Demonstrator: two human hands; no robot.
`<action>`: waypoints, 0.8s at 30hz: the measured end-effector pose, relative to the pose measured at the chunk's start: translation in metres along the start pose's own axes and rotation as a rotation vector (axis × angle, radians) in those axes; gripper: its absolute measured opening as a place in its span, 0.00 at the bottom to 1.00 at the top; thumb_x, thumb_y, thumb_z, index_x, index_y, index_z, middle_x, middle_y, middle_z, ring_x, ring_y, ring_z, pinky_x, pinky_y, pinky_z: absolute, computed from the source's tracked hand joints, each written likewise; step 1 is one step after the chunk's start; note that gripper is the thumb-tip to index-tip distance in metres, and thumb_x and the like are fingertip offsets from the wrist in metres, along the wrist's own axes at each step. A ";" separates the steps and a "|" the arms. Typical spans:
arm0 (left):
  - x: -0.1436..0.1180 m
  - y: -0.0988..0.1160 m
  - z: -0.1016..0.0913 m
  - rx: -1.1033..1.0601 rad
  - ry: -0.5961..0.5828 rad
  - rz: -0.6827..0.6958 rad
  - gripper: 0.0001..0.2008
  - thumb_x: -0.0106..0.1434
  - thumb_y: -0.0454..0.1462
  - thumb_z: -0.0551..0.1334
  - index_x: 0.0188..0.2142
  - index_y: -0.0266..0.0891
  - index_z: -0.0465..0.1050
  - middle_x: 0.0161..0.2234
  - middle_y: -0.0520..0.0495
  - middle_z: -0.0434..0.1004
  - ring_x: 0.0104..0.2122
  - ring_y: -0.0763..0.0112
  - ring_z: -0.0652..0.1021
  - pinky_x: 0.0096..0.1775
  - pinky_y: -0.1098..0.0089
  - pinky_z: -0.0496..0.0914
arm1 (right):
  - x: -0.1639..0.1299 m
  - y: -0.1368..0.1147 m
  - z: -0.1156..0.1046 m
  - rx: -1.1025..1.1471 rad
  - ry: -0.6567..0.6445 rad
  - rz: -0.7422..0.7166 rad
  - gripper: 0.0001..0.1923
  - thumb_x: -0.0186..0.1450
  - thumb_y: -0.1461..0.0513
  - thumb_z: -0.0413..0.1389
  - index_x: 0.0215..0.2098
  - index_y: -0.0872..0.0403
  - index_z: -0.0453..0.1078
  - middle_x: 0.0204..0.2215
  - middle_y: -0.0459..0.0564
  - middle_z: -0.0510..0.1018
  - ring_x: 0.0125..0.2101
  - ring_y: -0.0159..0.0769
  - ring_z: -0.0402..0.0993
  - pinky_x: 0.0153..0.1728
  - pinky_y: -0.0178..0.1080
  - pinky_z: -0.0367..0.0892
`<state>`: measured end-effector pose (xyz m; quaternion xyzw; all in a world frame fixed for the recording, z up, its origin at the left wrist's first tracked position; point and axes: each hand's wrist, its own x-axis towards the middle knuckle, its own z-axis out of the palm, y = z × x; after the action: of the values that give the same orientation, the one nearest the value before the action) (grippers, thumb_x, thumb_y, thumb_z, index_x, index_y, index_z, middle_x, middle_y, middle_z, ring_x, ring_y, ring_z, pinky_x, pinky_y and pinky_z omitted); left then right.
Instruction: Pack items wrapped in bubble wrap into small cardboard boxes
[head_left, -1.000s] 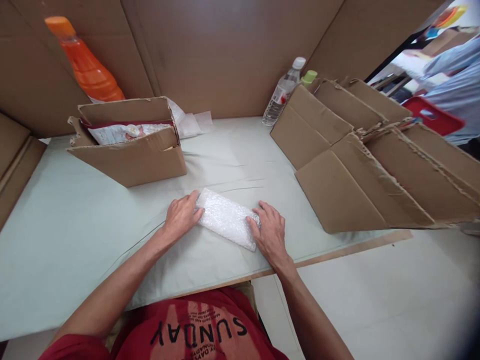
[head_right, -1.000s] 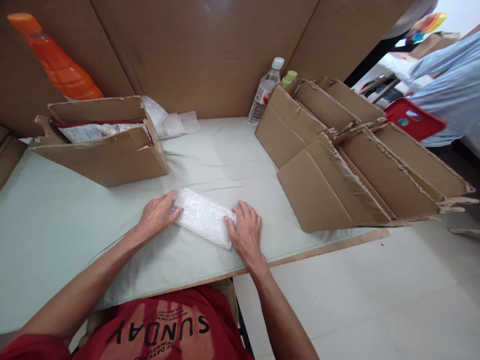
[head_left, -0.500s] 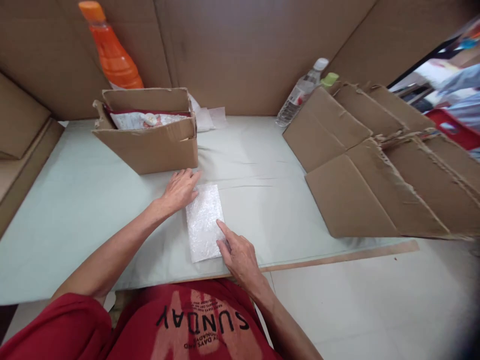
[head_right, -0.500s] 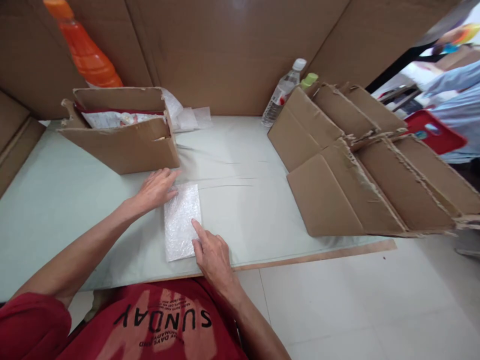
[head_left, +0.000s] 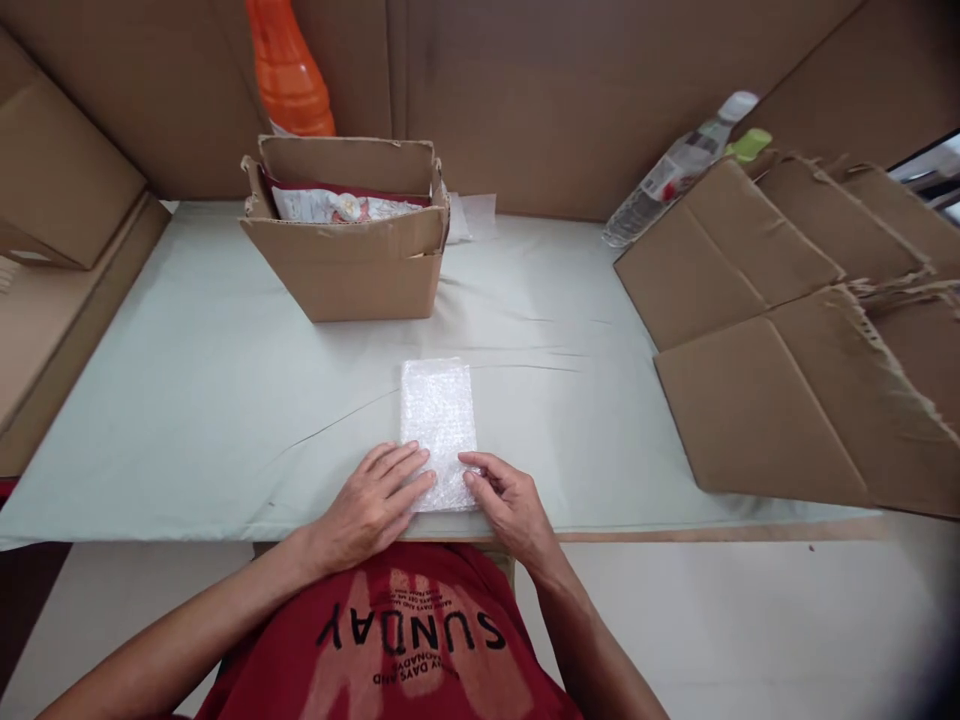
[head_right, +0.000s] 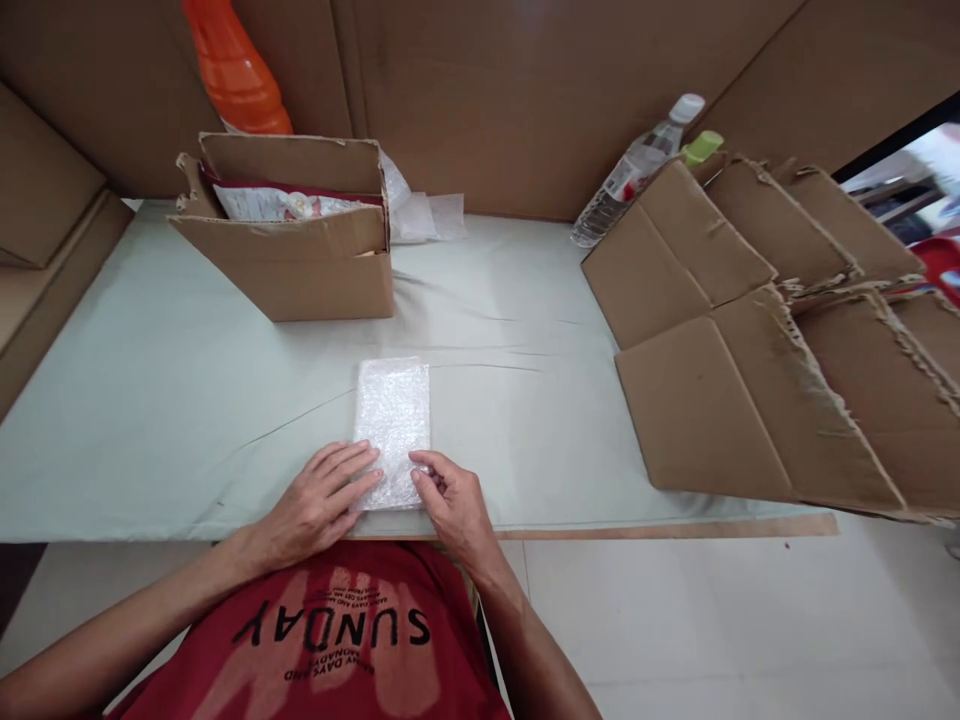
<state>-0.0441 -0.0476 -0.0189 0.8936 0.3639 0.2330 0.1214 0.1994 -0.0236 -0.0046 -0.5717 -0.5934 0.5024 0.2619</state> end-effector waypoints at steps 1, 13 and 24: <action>0.002 -0.001 0.005 -0.018 0.042 -0.002 0.23 0.63 0.27 0.60 0.58 0.35 0.68 0.58 0.35 0.75 0.61 0.51 0.71 0.59 0.48 0.68 | -0.001 -0.002 -0.004 -0.035 -0.032 0.005 0.20 0.68 0.53 0.53 0.49 0.56 0.77 0.28 0.47 0.79 0.26 0.33 0.71 0.28 0.35 0.66; 0.019 0.000 0.003 -0.248 0.187 -0.128 0.10 0.67 0.28 0.57 0.44 0.37 0.73 0.36 0.45 0.82 0.41 0.63 0.80 0.44 0.62 0.72 | 0.109 -0.057 -0.018 0.098 -0.173 -0.046 0.18 0.65 0.55 0.57 0.51 0.54 0.73 0.43 0.54 0.82 0.33 0.35 0.78 0.26 0.34 0.69; 0.045 -0.009 -0.006 -0.407 -0.023 -0.570 0.17 0.67 0.36 0.55 0.52 0.38 0.75 0.43 0.44 0.83 0.37 0.66 0.79 0.39 0.67 0.71 | 0.037 -0.006 -0.043 0.037 -0.289 -0.212 0.31 0.60 0.52 0.66 0.59 0.50 0.70 0.50 0.53 0.80 0.40 0.38 0.76 0.42 0.43 0.74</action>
<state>-0.0239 -0.0091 -0.0018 0.7162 0.5434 0.2476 0.3612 0.2275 0.0253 0.0067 -0.4229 -0.6725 0.5598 0.2357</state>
